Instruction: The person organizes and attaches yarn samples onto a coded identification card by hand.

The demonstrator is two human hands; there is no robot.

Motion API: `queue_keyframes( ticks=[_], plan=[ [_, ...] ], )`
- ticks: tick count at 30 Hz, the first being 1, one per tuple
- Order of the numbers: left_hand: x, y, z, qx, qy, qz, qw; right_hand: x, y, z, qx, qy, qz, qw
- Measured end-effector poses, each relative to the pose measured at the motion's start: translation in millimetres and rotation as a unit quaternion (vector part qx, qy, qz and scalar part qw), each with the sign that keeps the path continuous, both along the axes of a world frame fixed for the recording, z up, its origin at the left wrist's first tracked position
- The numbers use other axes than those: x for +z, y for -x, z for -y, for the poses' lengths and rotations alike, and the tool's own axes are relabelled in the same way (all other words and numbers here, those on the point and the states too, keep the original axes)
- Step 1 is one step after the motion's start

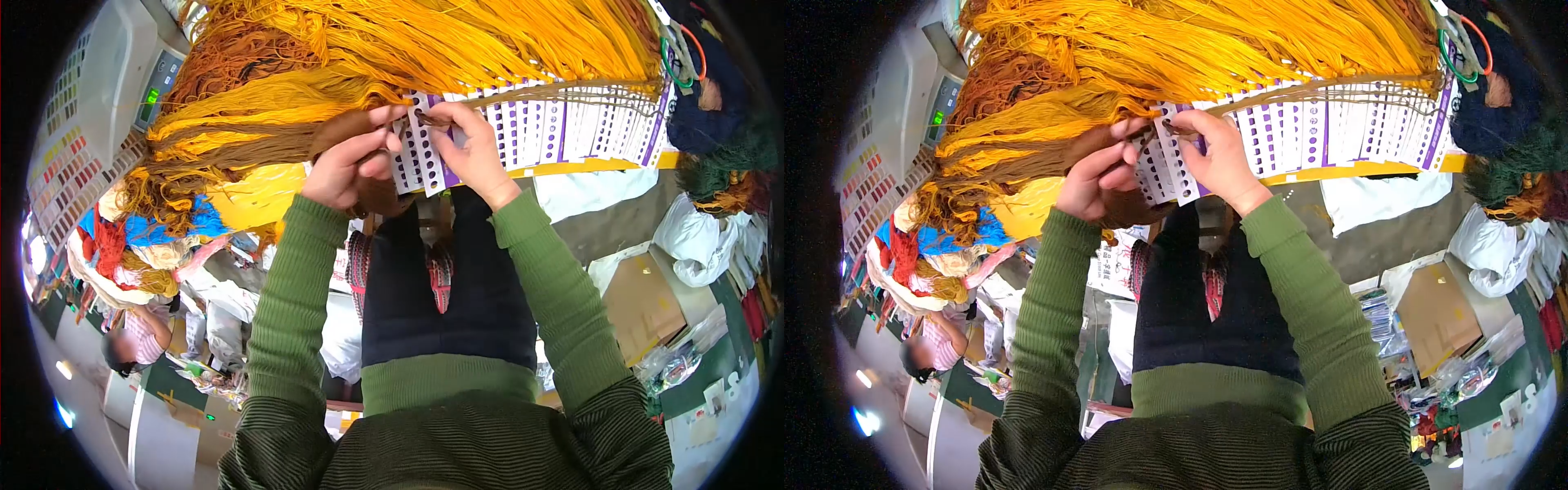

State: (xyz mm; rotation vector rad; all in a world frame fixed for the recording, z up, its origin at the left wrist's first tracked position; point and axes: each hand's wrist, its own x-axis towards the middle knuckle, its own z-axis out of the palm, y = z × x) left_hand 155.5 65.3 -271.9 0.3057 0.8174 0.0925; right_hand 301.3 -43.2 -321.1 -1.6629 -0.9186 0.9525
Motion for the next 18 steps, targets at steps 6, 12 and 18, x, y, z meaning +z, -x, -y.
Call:
queue_keyframes(
  ticks=[6, 12, 18],
  plan=[
    [-22.3, -22.1, 11.9, -0.102, -0.307, -0.086, 0.942, 1.2, -1.9, -9.8, 0.004, -0.012, 0.053, 0.999],
    [43.9, 90.8, -45.2, 0.045, -0.169, -0.283, 0.943, 11.9, 10.5, -18.5, 0.058, 0.114, 0.215, 0.968],
    [121.7, 169.7, -117.3, 0.255, -0.203, -0.235, 0.916, 11.5, 14.5, -22.2, 0.059, 0.140, 0.265, 0.952]
  ],
)
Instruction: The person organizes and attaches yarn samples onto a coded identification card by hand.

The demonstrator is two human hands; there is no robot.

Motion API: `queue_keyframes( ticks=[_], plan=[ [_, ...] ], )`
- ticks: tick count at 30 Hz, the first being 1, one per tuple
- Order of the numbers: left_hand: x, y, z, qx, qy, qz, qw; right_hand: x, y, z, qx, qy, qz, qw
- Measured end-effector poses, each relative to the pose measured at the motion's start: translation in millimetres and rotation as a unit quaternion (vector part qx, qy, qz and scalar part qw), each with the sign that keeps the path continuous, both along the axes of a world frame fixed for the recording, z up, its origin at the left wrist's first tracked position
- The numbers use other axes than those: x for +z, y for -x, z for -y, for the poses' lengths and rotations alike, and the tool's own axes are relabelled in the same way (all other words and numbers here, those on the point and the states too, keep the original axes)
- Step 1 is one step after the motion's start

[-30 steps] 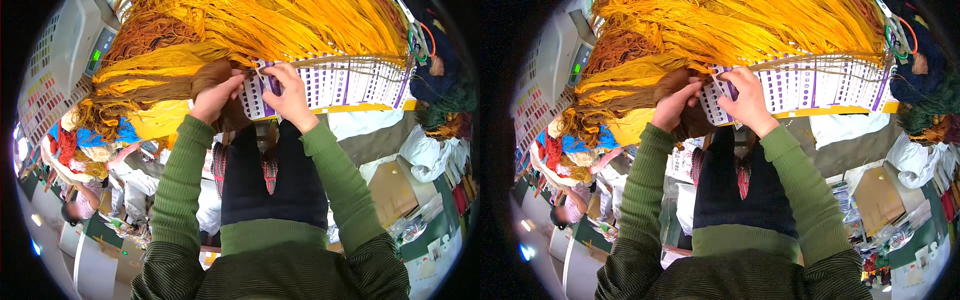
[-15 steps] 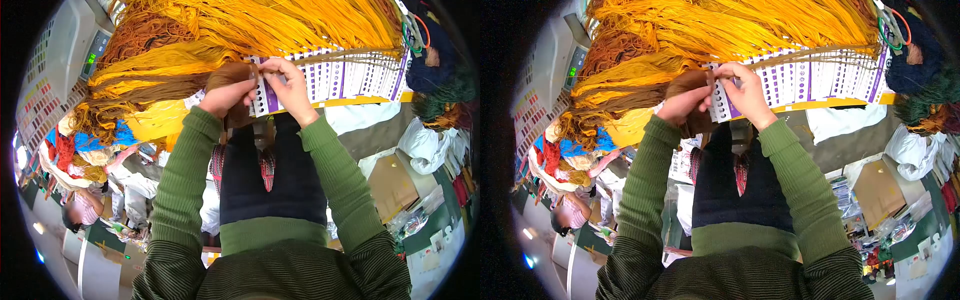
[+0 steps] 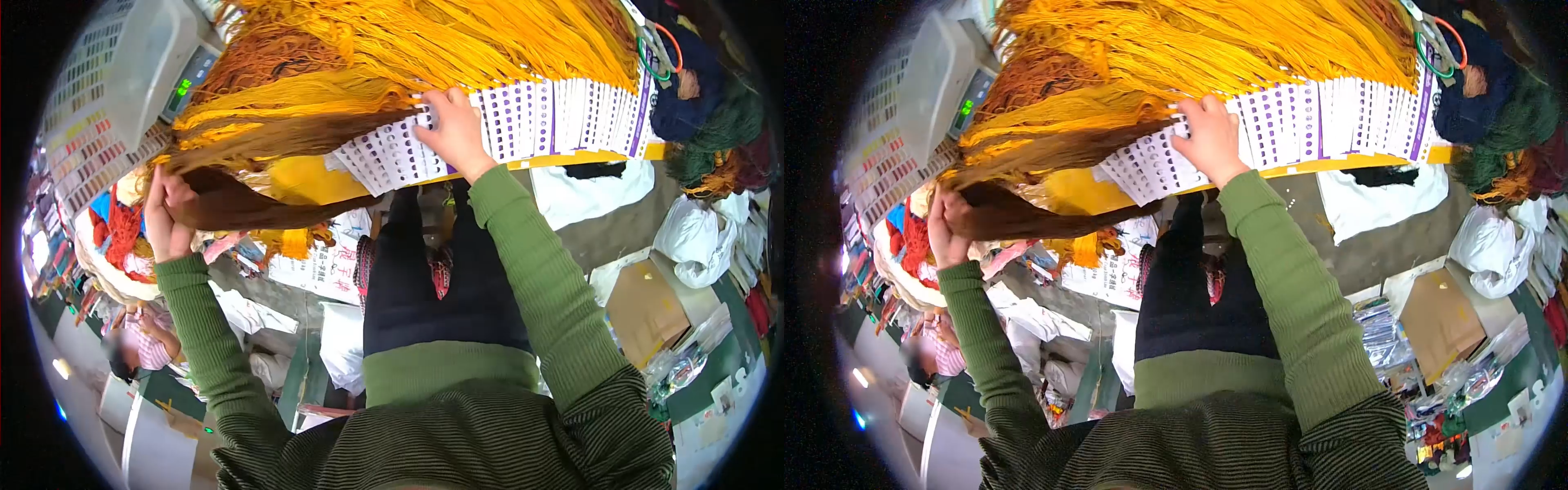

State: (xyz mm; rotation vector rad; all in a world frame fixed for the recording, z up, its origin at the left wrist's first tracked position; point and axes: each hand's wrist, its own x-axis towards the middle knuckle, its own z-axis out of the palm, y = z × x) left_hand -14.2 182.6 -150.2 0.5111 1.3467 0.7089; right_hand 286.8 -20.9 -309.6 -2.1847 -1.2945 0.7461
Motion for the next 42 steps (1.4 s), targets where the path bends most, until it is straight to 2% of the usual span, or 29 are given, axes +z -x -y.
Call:
queue_keyframes(
  ticks=[2, 3, 4, 5, 6, 8, 10, 12, 13, 16, 17, 18, 20, 22, 24, 26, 28, 29, 32, 33, 36, 37, 41, 42],
  plan=[
    [6.6, 37.8, -23.3, 0.127, -0.022, 0.135, 0.982, 2.6, 1.0, -0.6, 0.005, 0.011, 0.019, 1.000],
    [3.6, 81.1, -29.4, 0.038, -0.055, 0.128, 0.990, 4.4, 0.2, -1.4, 0.009, 0.021, -0.009, 1.000],
    [37.4, 29.4, -8.4, 0.237, -0.047, 0.027, 0.970, 6.4, -1.9, -3.3, 0.017, 0.015, -0.019, 1.000],
    [49.9, 31.0, 8.6, 0.122, 0.018, 0.189, 0.974, 8.5, -3.7, -3.0, 0.024, 0.011, -0.028, 0.999],
    [62.1, 40.0, 30.2, 0.001, 0.085, 0.336, 0.938, 10.4, -2.2, 1.2, 0.032, 0.013, -0.040, 0.999],
    [74.6, 28.5, 80.7, -0.068, 0.050, 0.299, 0.951, 22.0, 0.7, 0.9, 0.048, -0.028, -0.055, 0.997],
    [69.6, 32.0, 116.6, -0.088, 0.023, 0.232, 0.968, 55.0, 16.0, 5.6, 0.065, -0.042, -0.072, 0.994],
    [88.5, 2.3, 139.6, -0.037, 0.030, 0.199, 0.979, 98.9, 45.8, 0.8, 0.048, -0.066, -0.171, 0.982],
    [90.4, -1.9, 146.0, -0.036, 0.007, 0.240, 0.970, 120.9, 61.4, -3.1, 0.044, -0.058, -0.238, 0.968],
    [100.3, -7.0, 153.2, -0.038, -0.032, 0.307, 0.950, 203.6, 115.3, -14.0, -0.022, -0.025, -0.468, 0.883],
    [106.4, -6.9, 154.7, -0.053, -0.053, 0.283, 0.956, 222.5, 128.9, -17.5, 0.021, -0.034, -0.523, 0.851],
    [106.8, -5.2, 157.3, -0.027, -0.046, 0.333, 0.941, 237.3, 142.3, -20.0, 0.046, -0.017, -0.566, 0.823],
    [108.2, 4.6, 157.6, -0.087, -0.065, 0.348, 0.931, 263.3, 158.3, -24.3, 0.069, 0.033, -0.612, 0.787],
    [124.4, 8.0, 160.8, -0.064, -0.077, 0.389, 0.916, 267.8, 159.7, -23.6, 0.065, 0.014, -0.631, 0.773],
    [129.9, 10.0, 163.6, 0.003, -0.039, 0.447, 0.894, 278.2, 154.2, -21.6, 0.056, 0.009, -0.636, 0.770],
    [131.6, 10.6, 167.2, -0.045, -0.066, 0.420, 0.904, 290.8, 154.7, -19.1, 0.041, 0.013, -0.629, 0.776],
    [126.2, 11.6, 169.0, -0.127, -0.088, 0.410, 0.899, 311.0, 164.6, -15.2, 0.045, 0.050, -0.551, 0.832],
    [131.3, 7.7, 170.3, -0.120, -0.101, 0.379, 0.912, 314.0, 166.4, -12.3, 0.059, 0.056, -0.542, 0.836],
    [141.4, 8.6, 168.5, -0.083, -0.082, 0.466, 0.877, 318.0, 161.3, -5.5, 0.028, -0.009, -0.599, 0.801],
    [142.7, 12.1, 169.7, -0.045, -0.051, 0.522, 0.850, 318.8, 159.0, -3.7, 0.015, -0.026, -0.612, 0.790],
    [141.1, 16.7, 174.0, -0.076, -0.051, 0.502, 0.860, 325.9, 160.6, -0.9, 0.006, -0.013, -0.635, 0.772],
    [138.6, 15.2, 175.2, -0.113, -0.069, 0.453, 0.882, 326.6, 160.8, 0.0, 0.010, 0.007, -0.622, 0.783],
    [140.5, 12.5, 173.5, -0.089, -0.044, 0.503, 0.858, 332.9, 168.4, -1.4, 0.001, -0.021, -0.600, 0.799],
    [143.0, 12.8, 173.2, -0.096, -0.051, 0.481, 0.870, 335.2, 170.4, -2.1, 0.005, -0.005, -0.586, 0.811]
  ],
)
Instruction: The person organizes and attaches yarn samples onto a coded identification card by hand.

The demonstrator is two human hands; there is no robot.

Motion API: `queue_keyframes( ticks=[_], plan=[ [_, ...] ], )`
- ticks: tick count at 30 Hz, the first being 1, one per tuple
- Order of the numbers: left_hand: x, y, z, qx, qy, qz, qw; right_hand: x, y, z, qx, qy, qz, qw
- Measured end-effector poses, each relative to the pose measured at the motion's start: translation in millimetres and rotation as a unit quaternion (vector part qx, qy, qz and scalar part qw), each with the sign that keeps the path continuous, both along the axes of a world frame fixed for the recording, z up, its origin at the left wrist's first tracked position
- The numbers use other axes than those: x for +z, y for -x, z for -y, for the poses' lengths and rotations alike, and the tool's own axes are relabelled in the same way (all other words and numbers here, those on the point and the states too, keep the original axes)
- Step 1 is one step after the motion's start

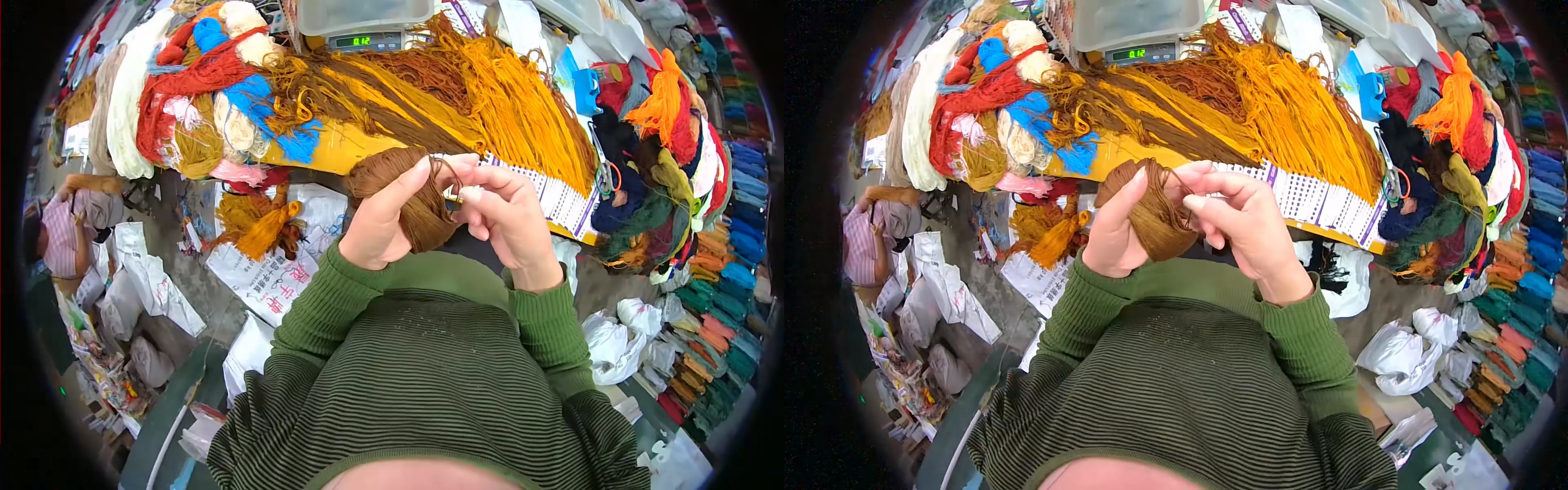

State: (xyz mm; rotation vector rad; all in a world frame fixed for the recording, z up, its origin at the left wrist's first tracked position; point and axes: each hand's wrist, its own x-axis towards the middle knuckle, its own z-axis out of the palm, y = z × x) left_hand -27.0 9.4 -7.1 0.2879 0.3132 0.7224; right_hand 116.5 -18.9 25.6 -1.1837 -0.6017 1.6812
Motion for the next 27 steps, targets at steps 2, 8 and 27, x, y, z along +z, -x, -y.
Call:
queue_keyframes(
  ticks=[2, 8, 27],
  plan=[
    [7.5, -1.2, 1.0, -0.002, -0.019, -0.048, 0.999, 6.5, 3.4, -0.6, 0.024, 0.025, 0.037, 0.999],
    [0.8, 3.4, -1.0, -0.012, -0.004, 0.038, 0.999, -2.9, -0.1, 1.5, 0.013, 0.013, -0.023, 1.000],
    [-3.7, 3.1, 6.9, 0.021, 0.004, -0.053, 0.998, 1.9, -3.7, 5.5, 0.042, 0.003, -0.044, 0.998]
  ],
)
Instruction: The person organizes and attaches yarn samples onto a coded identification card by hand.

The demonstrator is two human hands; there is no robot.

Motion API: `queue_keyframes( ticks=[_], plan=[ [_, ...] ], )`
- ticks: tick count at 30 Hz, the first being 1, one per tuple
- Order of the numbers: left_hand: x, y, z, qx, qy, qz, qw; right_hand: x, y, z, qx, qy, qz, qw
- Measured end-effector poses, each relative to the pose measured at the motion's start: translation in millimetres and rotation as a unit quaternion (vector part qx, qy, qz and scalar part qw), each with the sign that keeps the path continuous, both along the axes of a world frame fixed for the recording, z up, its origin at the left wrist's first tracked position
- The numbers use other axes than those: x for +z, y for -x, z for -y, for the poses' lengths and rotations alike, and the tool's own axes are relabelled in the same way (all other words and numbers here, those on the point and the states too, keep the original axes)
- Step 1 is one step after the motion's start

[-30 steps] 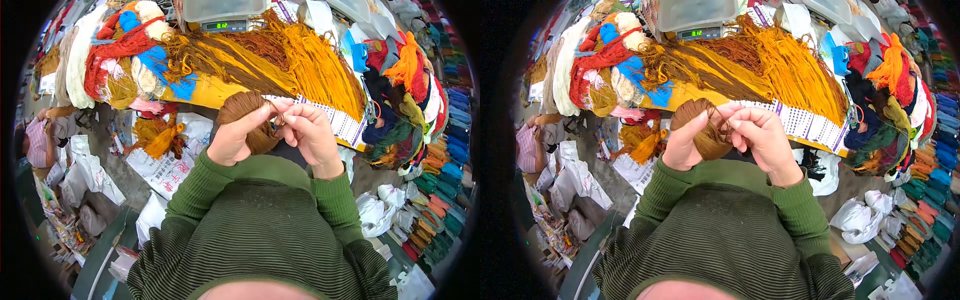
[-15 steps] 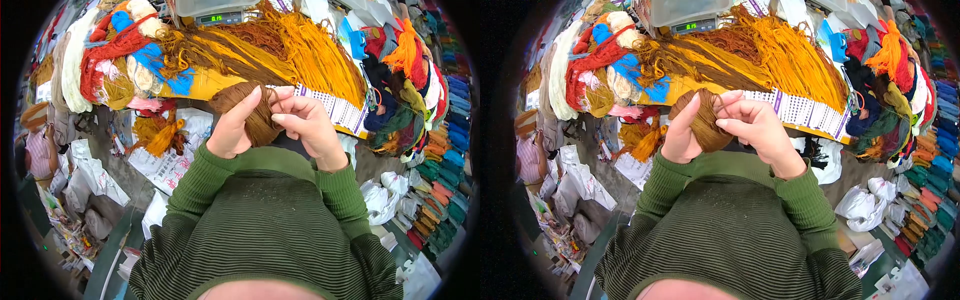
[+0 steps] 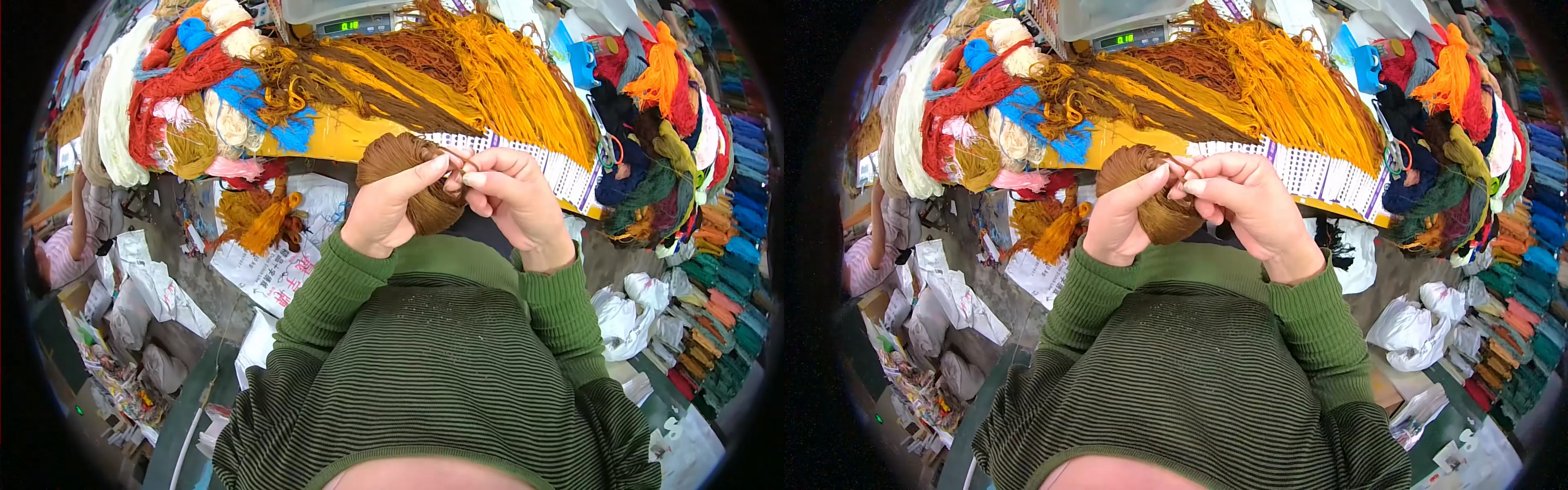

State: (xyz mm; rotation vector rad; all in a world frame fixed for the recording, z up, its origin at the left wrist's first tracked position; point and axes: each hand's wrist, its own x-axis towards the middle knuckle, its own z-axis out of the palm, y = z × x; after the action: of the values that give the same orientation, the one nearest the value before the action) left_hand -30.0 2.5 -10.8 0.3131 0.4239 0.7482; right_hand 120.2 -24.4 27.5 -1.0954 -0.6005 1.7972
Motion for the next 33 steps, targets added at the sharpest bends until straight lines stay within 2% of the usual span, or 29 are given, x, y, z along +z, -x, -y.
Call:
queue_keyframes(
  ticks=[6, 9, 12, 18, 24, 33],
  plan=[
    [-3.3, -0.8, -0.4, -0.022, 0.027, 0.058, 0.998, 0.1, 1.0, 1.3, 0.007, 0.042, -0.038, 0.998],
    [-5.6, -0.5, 2.4, -0.003, 0.063, 0.033, 0.997, -1.8, 3.2, 1.1, 0.005, 0.043, -0.045, 0.998],
    [6.2, -2.1, 3.8, 0.048, 0.080, -0.023, 0.995, -1.2, 11.1, 1.9, -0.012, 0.004, 0.002, 1.000],
    [4.4, 0.2, 6.5, 0.070, 0.082, -0.025, 0.994, -2.7, 17.1, 1.7, -0.043, 0.008, 0.022, 0.999],
    [0.5, 4.9, 7.0, 0.038, 0.041, 0.036, 0.998, -6.2, 16.2, 3.0, -0.045, 0.006, 0.027, 0.999],
    [-1.9, 1.1, 7.1, 0.019, 0.005, 0.033, 0.999, -6.8, 14.3, 3.5, -0.065, 0.013, 0.019, 0.998]
  ],
)
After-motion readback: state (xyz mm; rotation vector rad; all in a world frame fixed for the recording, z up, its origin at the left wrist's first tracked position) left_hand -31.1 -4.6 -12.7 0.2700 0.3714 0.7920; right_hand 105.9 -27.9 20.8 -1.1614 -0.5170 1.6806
